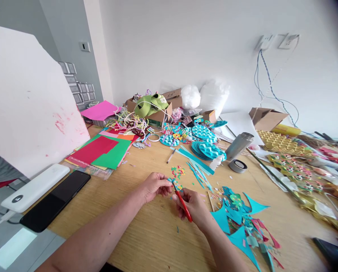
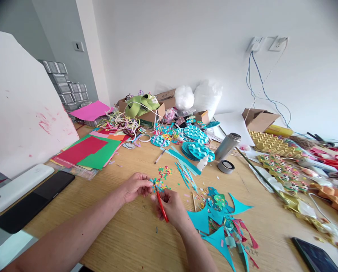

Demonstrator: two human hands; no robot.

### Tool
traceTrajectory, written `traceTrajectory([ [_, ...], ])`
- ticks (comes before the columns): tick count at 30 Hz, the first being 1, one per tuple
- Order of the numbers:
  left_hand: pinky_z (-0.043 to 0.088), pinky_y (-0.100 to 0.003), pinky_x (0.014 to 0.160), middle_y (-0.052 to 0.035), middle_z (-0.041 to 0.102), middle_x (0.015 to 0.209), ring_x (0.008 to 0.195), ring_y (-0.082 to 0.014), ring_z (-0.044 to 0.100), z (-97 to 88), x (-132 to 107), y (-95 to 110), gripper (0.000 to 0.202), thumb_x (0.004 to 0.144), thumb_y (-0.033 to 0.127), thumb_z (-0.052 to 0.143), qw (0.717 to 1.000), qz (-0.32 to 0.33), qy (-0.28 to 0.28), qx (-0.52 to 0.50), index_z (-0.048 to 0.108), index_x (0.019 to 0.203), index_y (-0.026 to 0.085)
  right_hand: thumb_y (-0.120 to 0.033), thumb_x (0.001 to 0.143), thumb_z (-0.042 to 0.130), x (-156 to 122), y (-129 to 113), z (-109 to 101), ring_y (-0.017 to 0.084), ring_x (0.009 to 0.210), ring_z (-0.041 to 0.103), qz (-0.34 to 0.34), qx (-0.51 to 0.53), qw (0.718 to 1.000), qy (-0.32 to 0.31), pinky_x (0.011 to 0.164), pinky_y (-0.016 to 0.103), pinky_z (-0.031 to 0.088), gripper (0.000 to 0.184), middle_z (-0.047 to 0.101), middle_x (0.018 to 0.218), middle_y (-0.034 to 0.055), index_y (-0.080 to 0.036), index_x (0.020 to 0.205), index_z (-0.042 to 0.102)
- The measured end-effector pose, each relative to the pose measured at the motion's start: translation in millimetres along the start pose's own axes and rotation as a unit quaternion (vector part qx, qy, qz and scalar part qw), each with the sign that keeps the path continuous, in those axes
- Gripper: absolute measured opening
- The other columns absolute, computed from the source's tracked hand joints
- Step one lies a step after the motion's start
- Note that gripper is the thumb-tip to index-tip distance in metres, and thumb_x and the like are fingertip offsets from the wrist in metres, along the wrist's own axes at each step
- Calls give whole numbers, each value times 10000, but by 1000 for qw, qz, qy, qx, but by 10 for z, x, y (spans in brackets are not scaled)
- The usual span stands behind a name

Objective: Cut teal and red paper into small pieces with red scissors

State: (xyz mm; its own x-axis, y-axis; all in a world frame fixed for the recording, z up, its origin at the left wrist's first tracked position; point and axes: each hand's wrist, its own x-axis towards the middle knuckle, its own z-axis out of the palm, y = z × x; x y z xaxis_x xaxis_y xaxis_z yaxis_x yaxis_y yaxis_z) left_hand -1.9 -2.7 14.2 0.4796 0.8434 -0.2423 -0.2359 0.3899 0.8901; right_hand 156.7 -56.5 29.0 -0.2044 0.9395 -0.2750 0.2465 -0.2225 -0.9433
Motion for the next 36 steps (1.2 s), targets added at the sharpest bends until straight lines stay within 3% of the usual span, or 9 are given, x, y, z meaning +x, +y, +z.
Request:
traceTrajectory([
  [14,323,-206,413,-9,606,512,391,-79,486,-8,-21,39,180,571,263,679,999,-18,-10,35,587,631,120,-515,659,649,8,40,-61,96,344,510,-11,-19,999,-37,334,191,370,394,522,442,-66,-192,622,426],
  [36,337,-204,411,-18,620,540,398,-80,504,-17,1,18,168,599,246,681,1000,-5,-18,6,597,660,114,-464,672,663,24,70,-74,92,352,520,-17,5,999,-29,344,186,390,359,544,459,-63,-181,621,447],
])
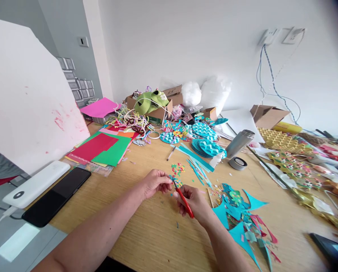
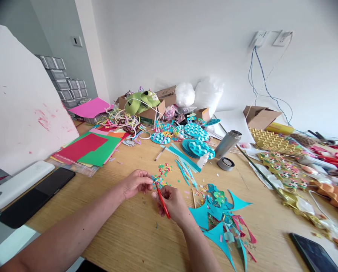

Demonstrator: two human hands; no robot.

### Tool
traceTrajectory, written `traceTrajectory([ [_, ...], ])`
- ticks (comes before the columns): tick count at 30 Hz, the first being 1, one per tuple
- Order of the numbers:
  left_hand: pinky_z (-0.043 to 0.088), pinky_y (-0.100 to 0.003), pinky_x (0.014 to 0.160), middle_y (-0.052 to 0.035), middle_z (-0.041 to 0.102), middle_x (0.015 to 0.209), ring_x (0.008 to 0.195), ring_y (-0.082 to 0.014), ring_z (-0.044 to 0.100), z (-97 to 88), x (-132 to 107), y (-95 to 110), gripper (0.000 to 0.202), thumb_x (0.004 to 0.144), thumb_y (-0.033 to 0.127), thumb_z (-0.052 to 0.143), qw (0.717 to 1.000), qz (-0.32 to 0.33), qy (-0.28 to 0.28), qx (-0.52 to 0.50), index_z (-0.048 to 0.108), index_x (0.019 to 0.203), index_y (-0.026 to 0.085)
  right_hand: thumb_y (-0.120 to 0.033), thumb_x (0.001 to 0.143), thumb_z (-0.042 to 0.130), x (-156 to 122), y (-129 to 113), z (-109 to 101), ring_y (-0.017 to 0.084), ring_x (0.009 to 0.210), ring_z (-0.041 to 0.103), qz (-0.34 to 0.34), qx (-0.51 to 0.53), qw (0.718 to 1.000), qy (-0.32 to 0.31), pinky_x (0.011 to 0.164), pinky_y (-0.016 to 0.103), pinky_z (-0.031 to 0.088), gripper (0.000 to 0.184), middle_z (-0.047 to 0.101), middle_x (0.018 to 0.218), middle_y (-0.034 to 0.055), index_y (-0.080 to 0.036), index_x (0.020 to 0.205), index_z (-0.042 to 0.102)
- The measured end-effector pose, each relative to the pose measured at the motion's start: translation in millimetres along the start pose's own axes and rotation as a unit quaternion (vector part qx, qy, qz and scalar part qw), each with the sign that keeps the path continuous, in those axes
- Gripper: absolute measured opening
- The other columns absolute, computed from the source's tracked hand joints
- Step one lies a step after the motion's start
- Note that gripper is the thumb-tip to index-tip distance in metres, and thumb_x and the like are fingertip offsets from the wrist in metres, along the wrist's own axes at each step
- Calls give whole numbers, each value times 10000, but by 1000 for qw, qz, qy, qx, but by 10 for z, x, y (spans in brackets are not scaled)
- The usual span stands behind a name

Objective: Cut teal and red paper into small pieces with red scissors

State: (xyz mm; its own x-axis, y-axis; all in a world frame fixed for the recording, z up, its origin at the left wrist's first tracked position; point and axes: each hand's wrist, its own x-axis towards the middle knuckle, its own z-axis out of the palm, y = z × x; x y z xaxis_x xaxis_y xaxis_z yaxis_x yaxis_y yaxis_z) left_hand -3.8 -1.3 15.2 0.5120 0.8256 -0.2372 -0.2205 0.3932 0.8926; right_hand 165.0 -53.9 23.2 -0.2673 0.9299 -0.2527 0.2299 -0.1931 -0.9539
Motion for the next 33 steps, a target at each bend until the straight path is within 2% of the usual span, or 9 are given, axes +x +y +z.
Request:
traceTrajectory([
  [13,330,-203,407,-8,603,504,398,-86,497,6,-24,32,176,575,249,666,999,-23,-3,33,572,649,121,-435,654,684,-17,-33,-37,90,341,516,15,-11,1000,-19,319,170,362,348,538,450,-67,-182,629,447],
  [24,336,-201,404,-5,610,515,398,-84,503,7,-4,5,174,596,249,678,1000,-11,1,5,598,681,120,-444,638,691,-7,-38,6,89,320,501,10,18,1000,4,318,180,381,354,539,429,-65,-182,624,454],
  [33,329,-197,398,-2,604,509,388,-75,485,33,-25,28,181,591,260,675,1000,-8,8,21,583,657,118,-438,652,688,-7,-12,-5,91,346,517,2,8,1000,-14,344,184,399,348,542,439,-61,-178,631,458],
])
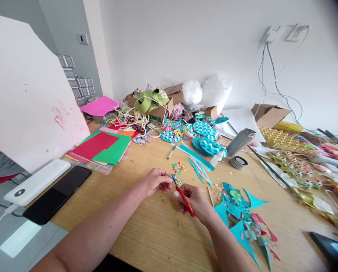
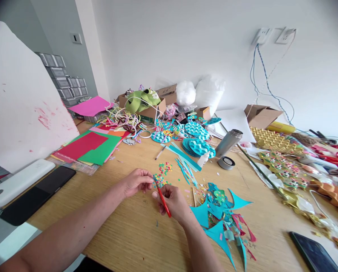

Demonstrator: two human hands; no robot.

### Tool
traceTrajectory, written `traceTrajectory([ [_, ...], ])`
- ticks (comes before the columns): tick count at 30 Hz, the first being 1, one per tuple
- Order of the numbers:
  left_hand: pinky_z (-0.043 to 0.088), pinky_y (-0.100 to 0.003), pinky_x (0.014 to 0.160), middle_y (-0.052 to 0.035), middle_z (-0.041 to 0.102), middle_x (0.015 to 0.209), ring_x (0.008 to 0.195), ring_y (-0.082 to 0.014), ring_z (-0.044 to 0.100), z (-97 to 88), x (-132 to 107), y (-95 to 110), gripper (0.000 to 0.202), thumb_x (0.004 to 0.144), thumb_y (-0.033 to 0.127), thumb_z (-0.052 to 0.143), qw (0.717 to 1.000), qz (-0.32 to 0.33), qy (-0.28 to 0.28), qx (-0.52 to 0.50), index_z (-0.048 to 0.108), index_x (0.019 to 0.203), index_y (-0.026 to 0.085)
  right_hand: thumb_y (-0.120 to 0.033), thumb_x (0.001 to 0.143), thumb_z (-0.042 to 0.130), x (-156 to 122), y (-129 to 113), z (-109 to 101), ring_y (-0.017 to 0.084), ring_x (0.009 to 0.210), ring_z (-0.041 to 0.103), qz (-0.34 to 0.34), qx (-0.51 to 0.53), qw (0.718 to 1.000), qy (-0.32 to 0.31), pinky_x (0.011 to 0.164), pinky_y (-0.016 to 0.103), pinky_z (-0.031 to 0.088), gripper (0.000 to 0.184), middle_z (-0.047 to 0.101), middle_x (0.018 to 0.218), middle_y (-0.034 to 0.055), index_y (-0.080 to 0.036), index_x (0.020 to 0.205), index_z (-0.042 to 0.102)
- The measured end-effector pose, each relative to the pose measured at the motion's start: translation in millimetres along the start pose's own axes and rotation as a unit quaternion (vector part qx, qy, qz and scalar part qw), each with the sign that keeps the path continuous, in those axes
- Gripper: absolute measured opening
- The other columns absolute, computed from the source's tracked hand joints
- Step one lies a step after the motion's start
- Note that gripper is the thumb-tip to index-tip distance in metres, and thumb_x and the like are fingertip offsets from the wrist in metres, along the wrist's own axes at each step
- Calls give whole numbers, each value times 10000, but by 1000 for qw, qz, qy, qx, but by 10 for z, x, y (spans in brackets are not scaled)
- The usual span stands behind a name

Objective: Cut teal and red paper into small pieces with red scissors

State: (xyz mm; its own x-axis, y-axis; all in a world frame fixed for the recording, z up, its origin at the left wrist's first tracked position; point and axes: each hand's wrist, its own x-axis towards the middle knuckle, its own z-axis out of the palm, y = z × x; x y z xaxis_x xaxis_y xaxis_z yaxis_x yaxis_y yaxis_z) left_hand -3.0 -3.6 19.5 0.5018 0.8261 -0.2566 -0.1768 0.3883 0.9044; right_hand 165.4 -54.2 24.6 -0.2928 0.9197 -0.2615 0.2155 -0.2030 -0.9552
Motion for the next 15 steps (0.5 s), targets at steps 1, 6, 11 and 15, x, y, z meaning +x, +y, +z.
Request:
traceTrajectory([
  [1,329,-196,397,-1,604,508,388,-75,485,-3,2,-2,183,590,260,674,1000,-1,-1,3,581,659,119,-439,655,686,-3,-2,-1,90,347,516,-1,-2,1000,-3,346,182,397,348,542,439,-60,-178,630,458],
  [6,337,-196,395,-2,599,506,393,-80,490,-17,11,-12,173,589,255,665,1000,-1,-5,16,575,653,122,-435,666,680,-13,-9,-17,85,354,516,-3,-10,1000,-11,349,176,390,343,541,448,-60,-175,630,458],
  [11,330,-196,398,-3,591,497,393,-79,487,-3,-11,12,179,576,261,667,1000,-5,-8,22,578,636,119,-440,658,684,-14,-15,-41,88,347,517,14,-14,1000,-10,328,172,373,348,547,456,-61,-179,641,454],
  [15,323,-196,395,-2,592,497,392,-79,488,1,-24,32,173,570,256,667,1000,-13,-5,10,578,635,122,-444,638,696,-15,-20,-36,94,344,525,23,-14,1000,-8,311,169,363,360,547,456,-64,-181,636,450],
])
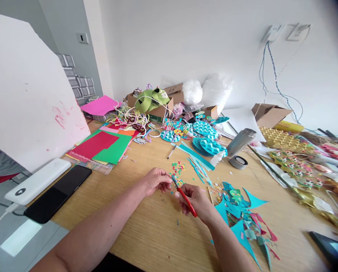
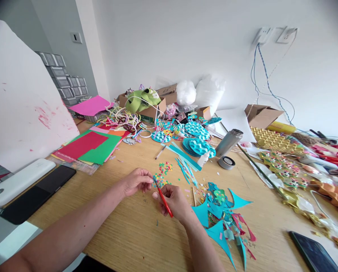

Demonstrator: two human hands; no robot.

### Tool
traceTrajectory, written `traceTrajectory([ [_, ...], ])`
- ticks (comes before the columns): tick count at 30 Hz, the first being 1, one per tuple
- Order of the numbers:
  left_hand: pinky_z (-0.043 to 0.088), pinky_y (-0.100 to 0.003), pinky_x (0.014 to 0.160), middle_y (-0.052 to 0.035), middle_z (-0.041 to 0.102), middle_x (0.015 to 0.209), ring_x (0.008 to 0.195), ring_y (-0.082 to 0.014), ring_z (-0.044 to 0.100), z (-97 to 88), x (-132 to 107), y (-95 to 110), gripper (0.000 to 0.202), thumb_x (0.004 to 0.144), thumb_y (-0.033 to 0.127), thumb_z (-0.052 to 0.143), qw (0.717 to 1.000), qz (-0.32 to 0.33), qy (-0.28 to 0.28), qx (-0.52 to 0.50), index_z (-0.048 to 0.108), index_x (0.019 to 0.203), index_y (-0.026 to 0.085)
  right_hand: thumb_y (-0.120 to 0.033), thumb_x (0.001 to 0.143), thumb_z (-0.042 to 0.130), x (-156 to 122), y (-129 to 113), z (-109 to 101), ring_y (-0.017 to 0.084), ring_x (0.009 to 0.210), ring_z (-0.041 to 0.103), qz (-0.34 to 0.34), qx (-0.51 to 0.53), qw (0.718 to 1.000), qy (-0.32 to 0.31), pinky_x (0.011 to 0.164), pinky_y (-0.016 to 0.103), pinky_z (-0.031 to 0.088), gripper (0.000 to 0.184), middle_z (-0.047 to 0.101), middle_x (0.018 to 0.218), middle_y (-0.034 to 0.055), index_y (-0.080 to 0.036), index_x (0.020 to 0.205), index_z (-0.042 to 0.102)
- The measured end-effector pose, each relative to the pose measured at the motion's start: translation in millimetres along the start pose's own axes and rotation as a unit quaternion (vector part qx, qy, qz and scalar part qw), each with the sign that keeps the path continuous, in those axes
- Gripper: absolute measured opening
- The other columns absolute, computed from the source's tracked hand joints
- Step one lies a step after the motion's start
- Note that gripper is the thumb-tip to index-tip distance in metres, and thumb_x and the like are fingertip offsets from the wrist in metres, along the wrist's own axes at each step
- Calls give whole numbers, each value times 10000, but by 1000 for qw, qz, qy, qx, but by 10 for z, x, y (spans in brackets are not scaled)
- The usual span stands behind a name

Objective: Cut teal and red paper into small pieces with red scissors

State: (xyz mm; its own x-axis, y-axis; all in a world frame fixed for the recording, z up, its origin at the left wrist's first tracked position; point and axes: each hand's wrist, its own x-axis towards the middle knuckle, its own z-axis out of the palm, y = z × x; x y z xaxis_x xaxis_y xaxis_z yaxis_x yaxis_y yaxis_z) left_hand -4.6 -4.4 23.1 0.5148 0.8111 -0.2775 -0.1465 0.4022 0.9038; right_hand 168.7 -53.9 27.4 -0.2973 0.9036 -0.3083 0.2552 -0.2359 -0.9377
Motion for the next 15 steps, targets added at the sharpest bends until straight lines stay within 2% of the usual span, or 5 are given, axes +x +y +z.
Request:
traceTrajectory([
  [15,315,-198,400,-1,595,518,389,-70,474,3,18,-34,201,586,276,691,1000,14,-3,-19,583,652,120,-492,642,673,-11,-39,51,90,355,513,-13,13,1000,10,355,196,402,379,535,455,-64,-185,625,451],
])
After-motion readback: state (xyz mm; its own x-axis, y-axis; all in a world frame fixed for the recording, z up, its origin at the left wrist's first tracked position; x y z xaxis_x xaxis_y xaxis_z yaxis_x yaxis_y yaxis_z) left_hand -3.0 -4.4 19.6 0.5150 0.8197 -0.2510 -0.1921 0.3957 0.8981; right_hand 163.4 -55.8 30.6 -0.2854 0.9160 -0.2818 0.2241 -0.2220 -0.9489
